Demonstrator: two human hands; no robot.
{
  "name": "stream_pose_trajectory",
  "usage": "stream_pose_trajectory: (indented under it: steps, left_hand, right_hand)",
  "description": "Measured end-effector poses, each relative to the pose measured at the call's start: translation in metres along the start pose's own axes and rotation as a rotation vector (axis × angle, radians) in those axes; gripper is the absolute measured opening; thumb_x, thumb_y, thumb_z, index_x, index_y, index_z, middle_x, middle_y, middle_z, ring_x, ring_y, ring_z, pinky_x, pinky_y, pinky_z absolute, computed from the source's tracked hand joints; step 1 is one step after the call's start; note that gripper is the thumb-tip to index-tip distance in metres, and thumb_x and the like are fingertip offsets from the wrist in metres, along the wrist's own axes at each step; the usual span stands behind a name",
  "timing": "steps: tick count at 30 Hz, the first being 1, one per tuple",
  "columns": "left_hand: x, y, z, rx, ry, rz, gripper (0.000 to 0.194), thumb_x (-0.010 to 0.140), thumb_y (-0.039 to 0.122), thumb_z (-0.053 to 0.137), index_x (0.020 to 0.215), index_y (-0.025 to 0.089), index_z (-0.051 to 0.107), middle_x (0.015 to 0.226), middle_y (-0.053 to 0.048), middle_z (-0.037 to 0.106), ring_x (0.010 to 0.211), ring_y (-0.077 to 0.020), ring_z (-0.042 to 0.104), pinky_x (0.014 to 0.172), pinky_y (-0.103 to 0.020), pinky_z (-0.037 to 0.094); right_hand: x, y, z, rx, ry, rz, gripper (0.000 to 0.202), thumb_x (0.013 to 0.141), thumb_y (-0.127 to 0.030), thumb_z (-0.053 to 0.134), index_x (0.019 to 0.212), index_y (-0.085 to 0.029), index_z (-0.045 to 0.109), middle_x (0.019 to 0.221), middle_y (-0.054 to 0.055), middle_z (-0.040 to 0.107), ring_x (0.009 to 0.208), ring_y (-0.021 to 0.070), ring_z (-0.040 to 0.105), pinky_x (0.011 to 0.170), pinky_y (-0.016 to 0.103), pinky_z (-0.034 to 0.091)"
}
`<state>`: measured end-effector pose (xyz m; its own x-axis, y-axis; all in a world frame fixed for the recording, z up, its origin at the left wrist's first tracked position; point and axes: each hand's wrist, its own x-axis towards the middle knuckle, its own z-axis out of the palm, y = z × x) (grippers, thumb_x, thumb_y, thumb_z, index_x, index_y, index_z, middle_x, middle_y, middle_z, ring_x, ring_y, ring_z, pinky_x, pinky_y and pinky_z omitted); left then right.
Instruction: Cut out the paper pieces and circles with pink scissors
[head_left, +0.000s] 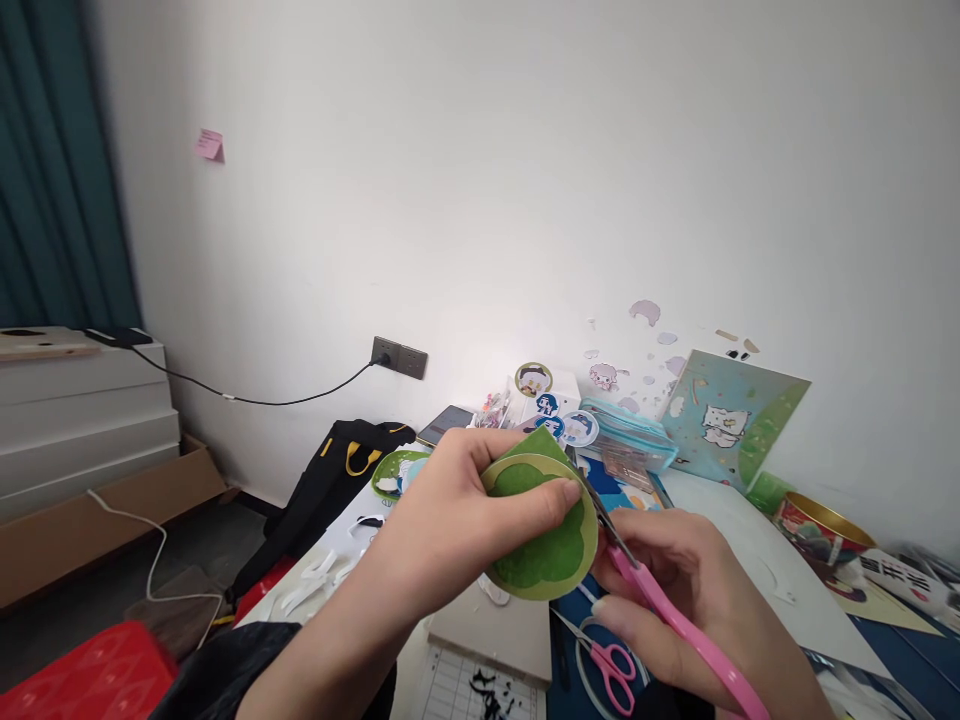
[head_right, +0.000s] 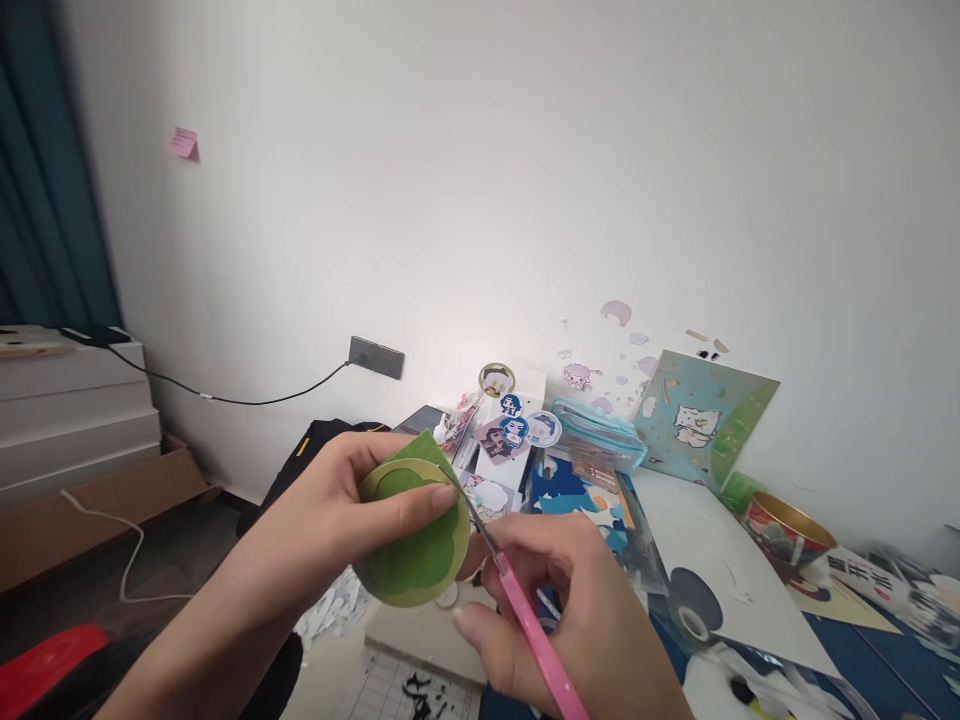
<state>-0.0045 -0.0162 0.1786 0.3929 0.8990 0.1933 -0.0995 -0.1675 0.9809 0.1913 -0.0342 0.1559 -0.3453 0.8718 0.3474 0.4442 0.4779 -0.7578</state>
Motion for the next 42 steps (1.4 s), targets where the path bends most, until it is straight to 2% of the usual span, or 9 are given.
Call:
stream_pose_trajectory:
  steps: [7, 12, 22, 25, 38, 42]
  left_hand:
    - [0.001, -0.003, 0.001, -0.026, 0.017, 0.019, 0.019, 0.072, 0.030, 0.070, 0.067, 0.012, 0.066, 0.063, -0.003, 0.066, 0.055, -0.0123, 0.056, 0.051, -0.020, 0.045]
    - [0.002, -0.007, 0.000, -0.036, -0.005, 0.036, 0.021, 0.076, 0.032, 0.067, 0.069, 0.013, 0.066, 0.064, -0.003, 0.065, 0.056, -0.0116, 0.056, 0.051, -0.019, 0.044]
    - [0.002, -0.003, 0.000, -0.032, 0.001, 0.028, 0.019, 0.076, 0.029, 0.068, 0.067, 0.013, 0.065, 0.062, -0.001, 0.063, 0.054, -0.0104, 0.054, 0.050, -0.018, 0.043]
    - [0.002, -0.004, 0.000, -0.031, -0.001, 0.039, 0.019, 0.076, 0.028, 0.067, 0.066, 0.013, 0.065, 0.061, 0.000, 0.061, 0.054, -0.0094, 0.053, 0.050, -0.017, 0.043]
    - [0.003, -0.006, -0.001, -0.009, -0.004, 0.064, 0.019, 0.076, 0.025, 0.068, 0.064, 0.013, 0.064, 0.058, 0.002, 0.057, 0.052, -0.0076, 0.050, 0.048, -0.015, 0.041]
    - [0.004, -0.009, -0.002, -0.050, -0.014, 0.061, 0.017, 0.078, 0.029, 0.068, 0.070, 0.013, 0.066, 0.064, 0.000, 0.062, 0.057, -0.0096, 0.056, 0.053, -0.017, 0.045]
  right_hand:
    - [0.005, -0.006, 0.006, -0.011, -0.111, -0.011, 0.016, 0.075, -0.019, 0.054, 0.063, -0.020, 0.043, 0.058, -0.005, 0.031, 0.053, 0.0110, 0.029, 0.045, 0.023, 0.028]
    - [0.004, -0.001, 0.006, -0.058, -0.131, 0.002, 0.025, 0.076, -0.012, 0.052, 0.061, -0.022, 0.035, 0.061, -0.006, 0.024, 0.054, 0.0106, 0.025, 0.045, 0.023, 0.023]
    - [0.005, -0.002, 0.004, -0.118, -0.140, 0.012, 0.026, 0.082, -0.017, 0.053, 0.061, -0.021, 0.037, 0.060, -0.006, 0.026, 0.053, 0.0108, 0.026, 0.044, 0.023, 0.024]
    - [0.004, -0.002, 0.003, -0.162, -0.143, 0.002, 0.030, 0.084, -0.020, 0.051, 0.060, -0.022, 0.034, 0.060, -0.006, 0.025, 0.053, 0.0109, 0.026, 0.043, 0.023, 0.023]
    - [0.003, 0.004, 0.000, -0.173, -0.141, -0.005, 0.031, 0.083, -0.018, 0.053, 0.060, -0.022, 0.032, 0.059, -0.007, 0.024, 0.053, 0.0105, 0.024, 0.045, 0.023, 0.022]
    - [0.002, 0.003, 0.000, -0.170, -0.118, -0.023, 0.029, 0.080, -0.013, 0.052, 0.060, -0.022, 0.033, 0.056, -0.007, 0.027, 0.052, 0.0104, 0.023, 0.044, 0.024, 0.021]
